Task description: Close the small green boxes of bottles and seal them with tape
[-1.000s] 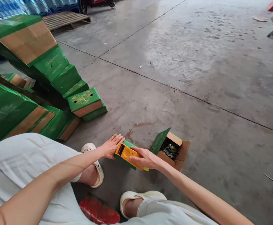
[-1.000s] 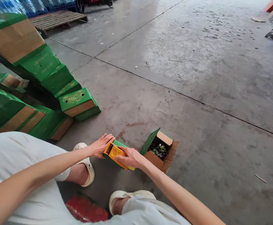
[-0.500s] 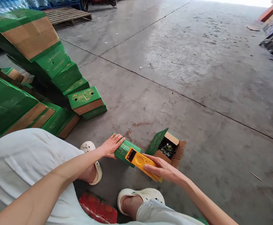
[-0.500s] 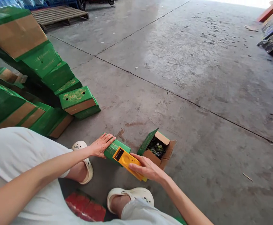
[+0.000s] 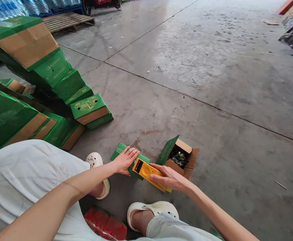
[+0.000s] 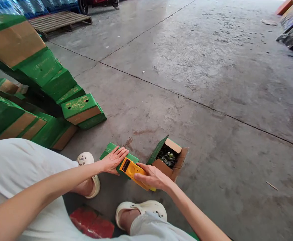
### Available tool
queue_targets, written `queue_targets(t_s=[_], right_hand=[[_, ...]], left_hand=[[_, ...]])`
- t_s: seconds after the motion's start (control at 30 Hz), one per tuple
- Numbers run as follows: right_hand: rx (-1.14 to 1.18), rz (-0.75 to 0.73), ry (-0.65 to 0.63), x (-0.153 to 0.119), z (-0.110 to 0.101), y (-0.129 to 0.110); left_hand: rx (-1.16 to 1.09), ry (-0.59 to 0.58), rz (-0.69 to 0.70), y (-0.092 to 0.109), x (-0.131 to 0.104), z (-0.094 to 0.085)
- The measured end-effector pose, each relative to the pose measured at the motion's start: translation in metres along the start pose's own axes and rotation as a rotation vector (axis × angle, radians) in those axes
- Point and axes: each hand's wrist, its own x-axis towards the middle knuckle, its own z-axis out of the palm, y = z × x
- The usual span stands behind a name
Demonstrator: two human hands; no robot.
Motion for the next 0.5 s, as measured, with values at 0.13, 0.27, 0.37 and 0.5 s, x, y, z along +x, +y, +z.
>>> queue_targets(t_s=[0.13, 0.27, 0.37, 0.5], right_hand=[[0.045, -0.005, 0.01, -0.002, -0.004, -0.005], [0.04, -0.004, -0.009, -0.001, -0.006, -0.007], [0.08, -0.029, -0.018, -0.006, -0.009, -0.007], [0.106, 0.027, -0.017, -0.031, -0.017, -0.003]], left_hand=[[-0.047, 0.015, 0.04, -0.006, -0.001, -0.006], [-0.082, 0.033, 0.037, -0.007, 0.0, -0.007], [-0.097, 0.045, 0.038, -0.006, -0.001, -0.007], [-0.107, 0.068, 0.043, -0.005, -0.003, -0.009]])
